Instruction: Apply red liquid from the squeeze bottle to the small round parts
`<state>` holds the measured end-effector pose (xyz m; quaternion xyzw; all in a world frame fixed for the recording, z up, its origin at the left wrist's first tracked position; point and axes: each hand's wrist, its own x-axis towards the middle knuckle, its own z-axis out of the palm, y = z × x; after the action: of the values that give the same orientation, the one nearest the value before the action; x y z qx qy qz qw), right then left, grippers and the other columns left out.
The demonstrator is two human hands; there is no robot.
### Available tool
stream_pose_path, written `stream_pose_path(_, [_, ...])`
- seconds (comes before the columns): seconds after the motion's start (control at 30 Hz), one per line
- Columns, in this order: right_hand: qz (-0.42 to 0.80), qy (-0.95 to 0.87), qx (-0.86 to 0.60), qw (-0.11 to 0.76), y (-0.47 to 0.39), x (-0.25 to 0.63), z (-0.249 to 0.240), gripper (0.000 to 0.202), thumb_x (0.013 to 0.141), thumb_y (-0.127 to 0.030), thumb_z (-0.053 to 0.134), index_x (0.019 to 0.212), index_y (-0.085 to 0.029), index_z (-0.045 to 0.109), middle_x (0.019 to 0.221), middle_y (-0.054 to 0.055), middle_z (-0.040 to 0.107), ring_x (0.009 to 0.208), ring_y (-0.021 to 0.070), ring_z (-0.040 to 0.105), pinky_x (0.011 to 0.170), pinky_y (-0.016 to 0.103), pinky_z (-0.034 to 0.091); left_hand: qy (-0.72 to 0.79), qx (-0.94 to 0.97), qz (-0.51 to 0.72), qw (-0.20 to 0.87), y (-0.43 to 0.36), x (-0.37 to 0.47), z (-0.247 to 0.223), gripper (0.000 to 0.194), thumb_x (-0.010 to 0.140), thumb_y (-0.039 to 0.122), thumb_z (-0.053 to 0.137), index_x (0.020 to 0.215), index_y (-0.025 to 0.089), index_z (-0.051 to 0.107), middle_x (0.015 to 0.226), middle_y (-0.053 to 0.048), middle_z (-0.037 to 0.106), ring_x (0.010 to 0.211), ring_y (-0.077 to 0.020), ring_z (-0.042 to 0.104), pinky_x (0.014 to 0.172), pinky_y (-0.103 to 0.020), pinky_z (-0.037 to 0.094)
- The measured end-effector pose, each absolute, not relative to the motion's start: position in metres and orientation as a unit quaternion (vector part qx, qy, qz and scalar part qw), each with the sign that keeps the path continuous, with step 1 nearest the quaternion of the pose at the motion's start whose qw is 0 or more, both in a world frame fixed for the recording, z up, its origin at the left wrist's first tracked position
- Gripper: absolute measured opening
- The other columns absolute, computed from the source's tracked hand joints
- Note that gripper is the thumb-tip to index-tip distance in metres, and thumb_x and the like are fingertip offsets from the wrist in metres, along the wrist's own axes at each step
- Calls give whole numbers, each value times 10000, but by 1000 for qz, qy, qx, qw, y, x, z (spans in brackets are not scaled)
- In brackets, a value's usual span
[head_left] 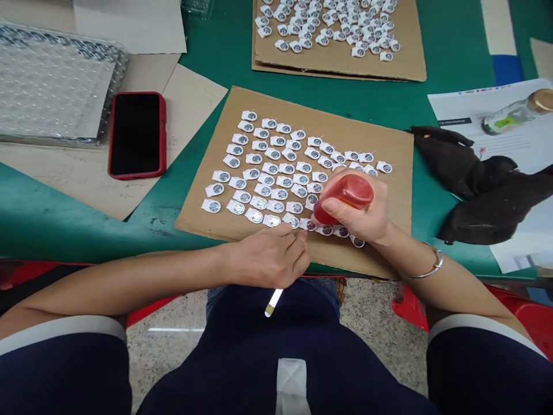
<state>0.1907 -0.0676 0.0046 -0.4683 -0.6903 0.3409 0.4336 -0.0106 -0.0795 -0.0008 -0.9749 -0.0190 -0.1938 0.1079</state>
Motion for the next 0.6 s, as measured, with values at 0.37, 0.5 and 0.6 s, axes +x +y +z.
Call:
stream_pose_path(0.37, [335, -693, -459, 444, -66, 191, 4, 163, 668, -319, 673, 717, -190, 584, 666, 13, 560, 609, 121, 503, 570, 310, 431, -20, -976, -187, 109, -78, -10, 0, 54, 819, 112, 506, 805, 82, 549, 789, -123, 666, 595, -162, 586, 531, -278, 420])
stream_pose_path(0.5, [331, -693, -460, 445, -66, 190, 4, 172, 673, -332, 669, 716, -193, 578, 668, 14, 561, 605, 121, 501, 559, 310, 428, -20, -977, -187, 101, -78, -10, 0, 50, 817, 109, 509, 801, 82, 548, 799, -128, 665, 605, -165, 590, 530, -277, 424])
stream_pose_path(0.6, [335, -689, -458, 452, -66, 189, 5, 165, 675, -319, 669, 722, -188, 581, 669, 16, 562, 594, 117, 499, 542, 303, 417, -20, -977, -190, 96, -78, -11, 0, 48, 812, 107, 516, 803, 78, 553, 799, -130, 667, 610, -170, 598, 529, -280, 433])
